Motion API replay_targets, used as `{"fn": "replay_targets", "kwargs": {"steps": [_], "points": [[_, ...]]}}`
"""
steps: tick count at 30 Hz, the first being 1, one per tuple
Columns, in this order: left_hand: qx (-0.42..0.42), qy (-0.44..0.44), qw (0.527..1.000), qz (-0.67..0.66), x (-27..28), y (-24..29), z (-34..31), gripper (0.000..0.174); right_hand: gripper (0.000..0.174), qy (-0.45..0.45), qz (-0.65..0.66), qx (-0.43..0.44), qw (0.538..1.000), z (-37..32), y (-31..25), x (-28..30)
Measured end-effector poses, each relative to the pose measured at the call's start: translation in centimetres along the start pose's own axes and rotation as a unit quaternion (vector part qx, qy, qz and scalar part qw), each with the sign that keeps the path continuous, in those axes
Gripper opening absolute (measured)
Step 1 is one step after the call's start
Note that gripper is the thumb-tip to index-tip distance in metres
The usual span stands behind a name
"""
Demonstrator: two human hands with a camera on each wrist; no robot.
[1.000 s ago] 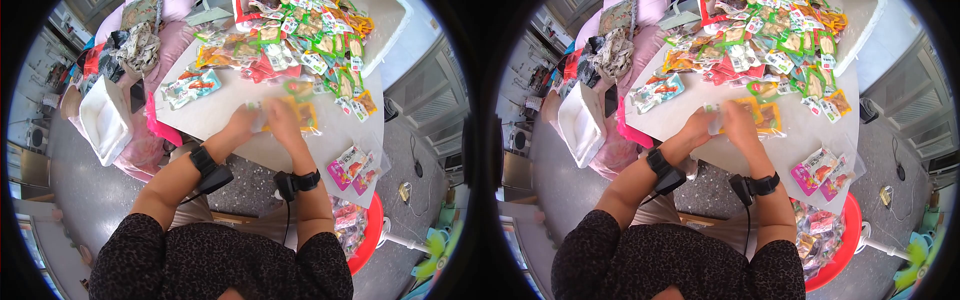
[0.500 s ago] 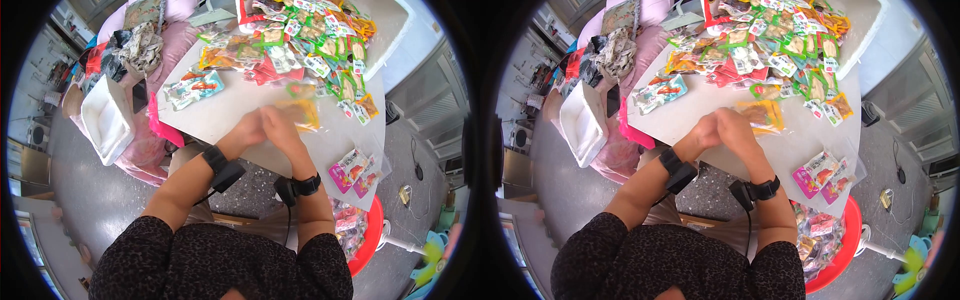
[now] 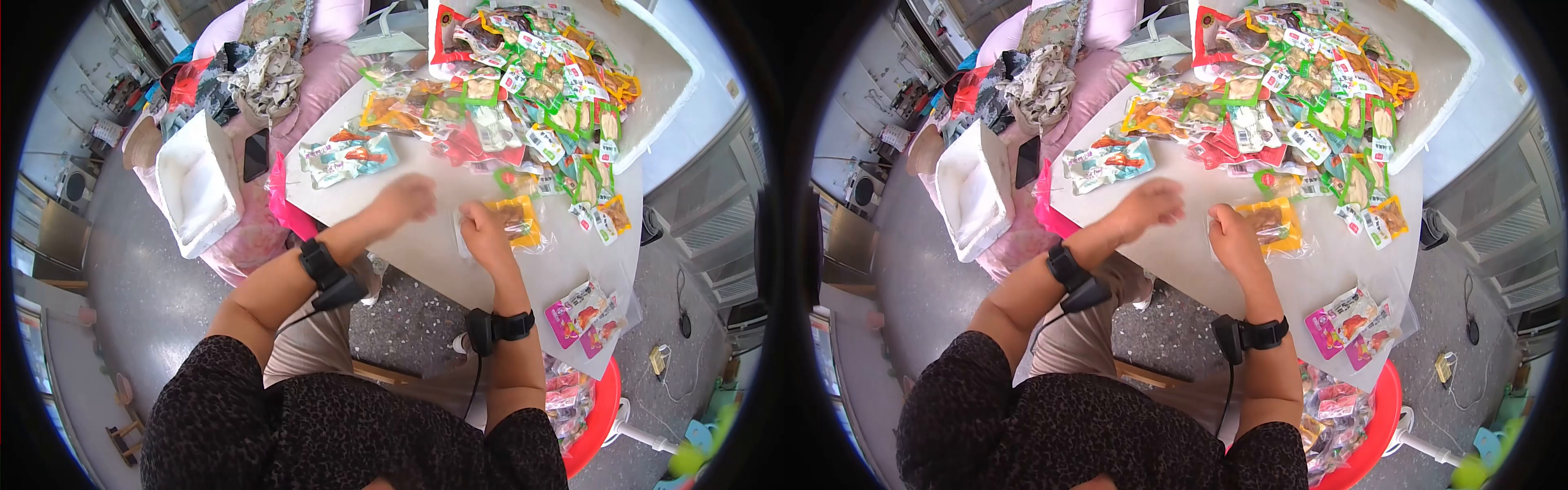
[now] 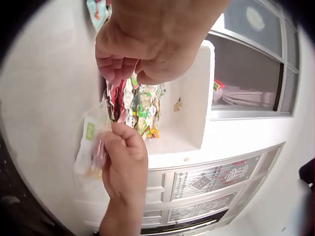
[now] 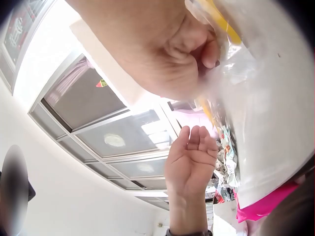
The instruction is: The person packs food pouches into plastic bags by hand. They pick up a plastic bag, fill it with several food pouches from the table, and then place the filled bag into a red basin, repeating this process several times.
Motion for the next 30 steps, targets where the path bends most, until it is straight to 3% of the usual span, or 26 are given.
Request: {"fn": "replay_targets", "kwargs": {"steps": [2, 3, 5, 8, 11, 12, 16, 18, 20, 21, 24, 26, 27, 28, 30], "points": [[-0.146, 0.081, 0.957, 0.235, 4.7, 3.5, 2.8, 0.028, 0.018, 0.002, 0.01, 0.002, 1.0, -0.1, -0.1, 0.0], [-0.208, 0.139, 0.896, 0.366, 6.4, 5.7, 3.6, 0.028, 0.018, -0.004, 0.009, -0.006, 1.0, 0.0, 0.0, -0.1], [-0.248, 0.219, 0.831, 0.448, 9.8, 7.2, 5.4, 0.034, 0.018, -0.014, 0.007, -0.024, 1.0, 0.1, 0.5, -0.3], [-0.091, 0.24, 0.833, 0.49, 14.1, 7.0, 7.9, 0.043, 0.017, -0.014, 0.015, -0.021, 1.0, 0.2, 0.9, -0.6], [-0.005, 0.313, 0.87, 0.38, 17.5, 5.1, 8.8, 0.04, 0.017, -0.009, 0.005, -0.011, 1.0, 0.3, 0.7, -0.5], [-0.022, 0.314, 0.85, 0.421, 17.7, 5.1, 9.4, 0.034, 0.017, -0.009, 0.005, -0.01, 1.0, 0.2, 0.8, -0.4], [0.061, 0.298, 0.903, 0.305, 18.9, 2.2, 11.1, 0.02, 0.016, -0.008, 0.006, -0.005, 1.0, 0.4, 0.9, -0.5], [-0.01, 0.109, 0.839, 0.533, 19.6, 1.2, 14.9, 0.017, 0.016, -0.006, 0.008, -0.009, 1.0, 0.4, 0.9, -0.4], [-0.05, 0.002, 0.768, 0.638, 18.9, 0.4, 15.9, 0.016, 0.016, -0.005, 0.01, -0.018, 1.0, 0.3, 0.7, -0.4], [-0.054, -0.004, 0.76, 0.648, 18.5, 0.8, 15.6, 0.015, 0.016, -0.007, 0.008, -0.018, 1.0, 0.3, 0.8, -0.5], [-0.044, 0.057, 0.815, 0.576, 18.5, 2.2, 14.6, 0.013, 0.016, -0.009, 0.006, -0.017, 1.0, 0.4, 0.8, -0.6], [0.007, 0.151, 0.918, 0.366, 19.1, 2.0, 13.5, 0.01, 0.017, -0.003, 0.013, -0.017, 1.0, 0.3, 0.9, -0.5], [0.051, 0.206, 0.959, 0.186, 18.7, 1.5, 12.3, 0.008, 0.017, 0.0, 0.017, -0.016, 1.0, 0.2, 1.0, -0.4], [0.094, 0.253, 0.963, -0.001, 18.0, 0.6, 10.8, 0.006, 0.017, 0.004, 0.02, -0.014, 1.0, 0.2, 1.1, -0.4], [0.051, 0.17, 0.977, -0.116, 14.4, 1.6, 8.0, 0.007, 0.016, 0.009, 0.024, -0.015, 1.0, 0.3, 1.3, -0.3]]}}
Point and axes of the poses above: each hand's wrist, its own z-axis towards the middle knuckle, its own x-axis out of the back of the hand, y = z × x, the point moved 9 cm from there along z, towards the middle knuckle, and after that the axes turned 7 degrees about -x, right-handed, at the moved point
